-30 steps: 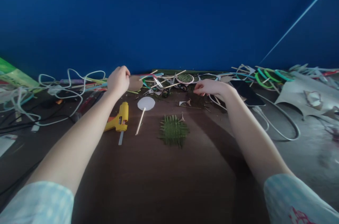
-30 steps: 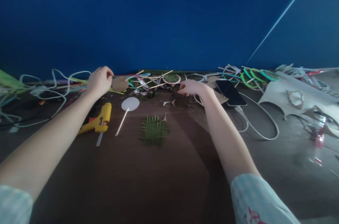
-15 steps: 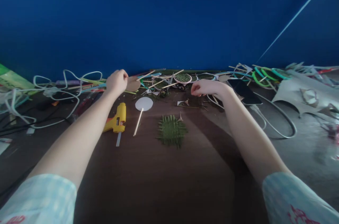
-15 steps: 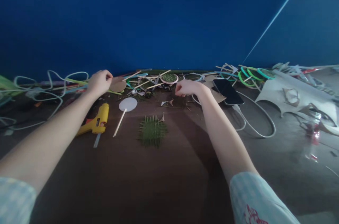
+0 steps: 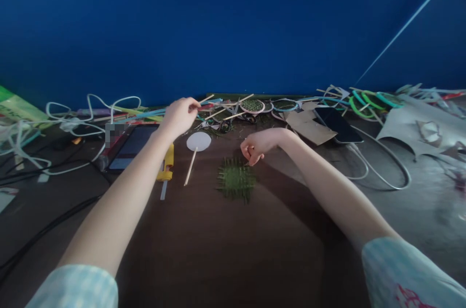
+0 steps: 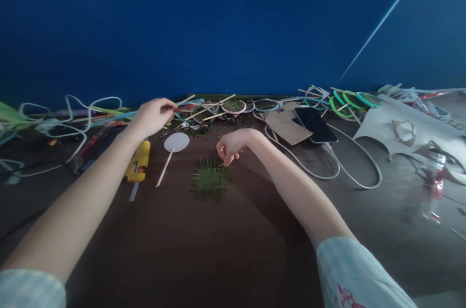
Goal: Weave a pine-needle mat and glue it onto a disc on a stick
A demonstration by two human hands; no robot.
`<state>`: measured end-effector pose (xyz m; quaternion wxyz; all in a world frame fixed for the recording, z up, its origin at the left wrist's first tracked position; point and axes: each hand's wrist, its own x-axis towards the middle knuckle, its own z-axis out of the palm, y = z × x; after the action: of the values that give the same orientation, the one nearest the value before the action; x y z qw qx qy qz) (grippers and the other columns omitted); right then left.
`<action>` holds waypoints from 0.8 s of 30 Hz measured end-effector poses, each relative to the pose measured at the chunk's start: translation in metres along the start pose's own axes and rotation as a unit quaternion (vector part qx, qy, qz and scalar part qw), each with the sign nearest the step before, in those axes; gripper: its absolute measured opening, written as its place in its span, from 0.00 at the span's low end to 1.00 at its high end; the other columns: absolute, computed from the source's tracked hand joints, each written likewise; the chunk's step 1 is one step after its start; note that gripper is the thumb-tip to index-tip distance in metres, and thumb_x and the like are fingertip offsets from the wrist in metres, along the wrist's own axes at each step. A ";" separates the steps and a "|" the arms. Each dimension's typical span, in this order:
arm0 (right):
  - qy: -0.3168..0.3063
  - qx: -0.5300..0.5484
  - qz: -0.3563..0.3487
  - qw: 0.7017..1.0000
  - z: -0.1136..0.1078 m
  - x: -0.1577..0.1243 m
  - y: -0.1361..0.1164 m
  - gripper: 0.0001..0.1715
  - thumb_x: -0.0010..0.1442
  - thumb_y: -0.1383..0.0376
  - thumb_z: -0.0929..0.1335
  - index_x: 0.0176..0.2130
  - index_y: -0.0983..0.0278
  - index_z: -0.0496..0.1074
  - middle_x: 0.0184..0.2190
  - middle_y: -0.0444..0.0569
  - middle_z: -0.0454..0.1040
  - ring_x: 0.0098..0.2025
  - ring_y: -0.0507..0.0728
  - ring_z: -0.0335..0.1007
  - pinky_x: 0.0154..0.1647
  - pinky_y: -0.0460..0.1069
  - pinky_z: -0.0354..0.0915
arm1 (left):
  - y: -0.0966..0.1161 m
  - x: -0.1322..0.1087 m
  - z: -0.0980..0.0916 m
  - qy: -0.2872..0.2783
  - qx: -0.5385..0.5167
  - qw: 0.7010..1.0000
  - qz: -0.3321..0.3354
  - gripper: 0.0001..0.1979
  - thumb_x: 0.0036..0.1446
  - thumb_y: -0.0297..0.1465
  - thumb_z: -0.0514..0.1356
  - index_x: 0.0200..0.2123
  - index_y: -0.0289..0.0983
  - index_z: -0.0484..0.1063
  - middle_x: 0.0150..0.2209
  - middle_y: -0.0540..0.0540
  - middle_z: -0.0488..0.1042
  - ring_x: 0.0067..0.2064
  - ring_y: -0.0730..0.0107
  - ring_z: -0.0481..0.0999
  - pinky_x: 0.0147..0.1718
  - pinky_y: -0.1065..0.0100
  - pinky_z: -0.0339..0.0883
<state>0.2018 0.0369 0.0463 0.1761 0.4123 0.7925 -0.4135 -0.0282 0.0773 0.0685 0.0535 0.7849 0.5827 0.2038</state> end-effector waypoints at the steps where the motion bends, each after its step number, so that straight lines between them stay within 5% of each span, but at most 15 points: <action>1: 0.003 0.001 -0.004 1.000 -0.001 0.000 0.002 0.08 0.47 0.63 0.71 0.26 0.63 0.66 0.22 0.41 0.68 0.26 0.50 0.64 0.26 0.45 0.59 | 0.004 -0.004 0.001 -0.026 -0.023 0.999 0.010 0.12 0.54 0.27 0.54 0.40 0.37 0.73 0.42 0.42 0.75 0.41 0.61 0.73 0.39 0.63 0.64; 6: 0.050 0.005 0.005 0.999 -0.011 -0.012 0.015 0.08 0.47 0.62 0.70 0.25 0.63 0.67 0.23 0.43 0.70 0.27 0.51 0.64 0.28 0.46 0.59 | 0.015 -0.019 0.006 -0.099 -0.082 0.991 0.032 0.09 0.54 0.29 0.56 0.38 0.39 0.74 0.40 0.45 0.77 0.40 0.65 0.75 0.35 0.68 0.65; 16: 0.207 -0.032 0.156 0.965 -0.026 -0.027 0.049 0.11 0.50 0.62 0.68 0.35 0.62 0.70 0.29 0.47 0.74 0.31 0.55 0.70 0.28 0.48 0.60 | -0.007 -0.023 0.010 -0.088 -0.050 0.995 -0.003 0.11 0.54 0.30 0.54 0.38 0.40 0.74 0.37 0.44 0.77 0.33 0.64 0.75 0.29 0.67 0.63; 20: 0.278 0.000 0.125 0.952 -0.032 -0.033 0.066 0.19 0.51 0.66 0.66 0.45 0.63 0.69 0.39 0.49 0.75 0.39 0.56 0.71 0.37 0.49 0.63 | -0.007 -0.030 0.011 -0.178 -0.031 0.983 0.028 0.09 0.51 0.33 0.55 0.34 0.40 0.74 0.34 0.44 0.77 0.31 0.64 0.74 0.26 0.68 0.62; 24: 0.338 -0.032 0.220 0.914 -0.036 -0.047 0.080 0.25 0.50 0.60 0.69 0.48 0.63 0.67 0.47 0.53 0.71 0.45 0.61 0.68 0.43 0.52 0.63 | -0.007 -0.035 0.014 -0.254 -0.007 0.966 0.043 0.05 0.47 0.30 0.55 0.27 0.41 0.71 0.32 0.46 0.77 0.31 0.64 0.74 0.27 0.68 0.63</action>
<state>0.2961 0.0673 0.0566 -0.0031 0.6854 0.7069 -0.1745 -0.0374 0.0486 0.0448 0.1971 0.8346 0.5144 0.0040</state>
